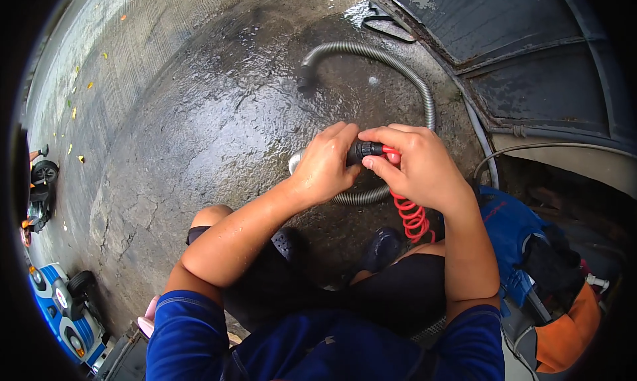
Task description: Cleaning and blowing out a vacuum hose using an air compressor.
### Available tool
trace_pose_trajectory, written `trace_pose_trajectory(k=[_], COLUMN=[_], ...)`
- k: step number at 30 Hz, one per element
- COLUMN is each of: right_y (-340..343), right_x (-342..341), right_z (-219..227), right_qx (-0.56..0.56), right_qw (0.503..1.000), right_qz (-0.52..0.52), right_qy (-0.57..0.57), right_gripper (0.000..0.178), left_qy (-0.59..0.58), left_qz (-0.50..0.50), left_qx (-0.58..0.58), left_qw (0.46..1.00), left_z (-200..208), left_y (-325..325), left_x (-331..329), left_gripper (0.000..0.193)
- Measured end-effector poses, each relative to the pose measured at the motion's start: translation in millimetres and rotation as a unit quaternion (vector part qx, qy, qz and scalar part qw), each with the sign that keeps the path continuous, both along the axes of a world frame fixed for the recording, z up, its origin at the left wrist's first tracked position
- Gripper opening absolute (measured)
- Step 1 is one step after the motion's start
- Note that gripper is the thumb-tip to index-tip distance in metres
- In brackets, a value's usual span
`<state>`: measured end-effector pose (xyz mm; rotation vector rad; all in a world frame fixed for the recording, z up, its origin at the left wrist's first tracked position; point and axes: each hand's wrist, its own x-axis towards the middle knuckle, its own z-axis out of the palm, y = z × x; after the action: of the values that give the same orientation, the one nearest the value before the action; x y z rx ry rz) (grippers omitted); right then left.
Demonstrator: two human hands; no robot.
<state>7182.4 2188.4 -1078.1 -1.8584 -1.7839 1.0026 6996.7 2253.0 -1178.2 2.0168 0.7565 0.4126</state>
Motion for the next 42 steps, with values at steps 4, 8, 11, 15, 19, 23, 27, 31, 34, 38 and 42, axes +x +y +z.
trace_pose_trajectory(k=[4, 8, 11, 15, 19, 23, 27, 31, 34, 38, 42], right_y=[-2.3, -1.6, -5.9, -7.6, -12.9, -13.5, -15.4, -15.0, -15.4, -18.3, -17.5], right_x=[-8.6, -9.7, 2.2, -2.4, -5.7, -7.6, -11.6, -19.0, -20.2, -19.3, -22.3], right_z=[-0.5, 14.0, 27.8, 36.8, 42.0, 46.6, 42.0, 42.3, 42.1, 32.1, 29.8], right_qx=[0.051, 0.103, 0.096, 0.178, 0.174, 0.205, 0.204, 0.206, 0.192, 0.216, 0.232], right_qw=[0.998, 0.99, 0.98, 0.969, 0.971, 0.963, 0.966, 0.968, 0.972, 0.969, 0.967], right_qz=[-0.036, -0.095, -0.177, -0.172, -0.164, -0.171, -0.153, -0.128, -0.114, -0.105, -0.081], right_qy=[0.008, 0.008, 0.005, 0.002, -0.018, -0.046, -0.047, -0.058, -0.078, -0.052, -0.064], right_gripper=[0.035, 0.032, 0.031, 0.032, 0.032, 0.033, 0.033, 0.034, 0.034, 0.034, 0.033], left_qy=[-0.079, -0.049, 0.0, -0.092, -0.115, -0.114, -0.073, -0.086, -0.097, -0.062, -0.032], left_qz=[0.017, 0.064, 0.096, 0.039, 0.017, 0.033, 0.05, 0.064, 0.077, 0.079, 0.081], left_qx=[-0.03, -0.006, -0.099, -0.121, -0.018, -0.01, -0.018, -0.005, -0.044, -0.063, -0.073], left_qw=[0.996, 0.997, 0.99, 0.988, 0.993, 0.993, 0.996, 0.994, 0.991, 0.993, 0.993], left_z=[5.8, -16.9, -9.2, -2.5, -0.7, -7.6, -5.7, -6.3, -7.3, -7.9, -7.3], left_y=[5.7, 20.8, 40.9, 46.5, 42.6, 37.7, 36.3, 34.1, 33.0, 32.8, 33.2], left_x=[-1.5, -13.5, -20.4, -26.9, -25.7, -21.6, -18.9, -16.0, -15.8, -12.9, -10.1], left_gripper=[0.045, 0.038, 0.031, 0.026, 0.025, 0.027, 0.026, 0.039, 0.048, 0.05, 0.05])
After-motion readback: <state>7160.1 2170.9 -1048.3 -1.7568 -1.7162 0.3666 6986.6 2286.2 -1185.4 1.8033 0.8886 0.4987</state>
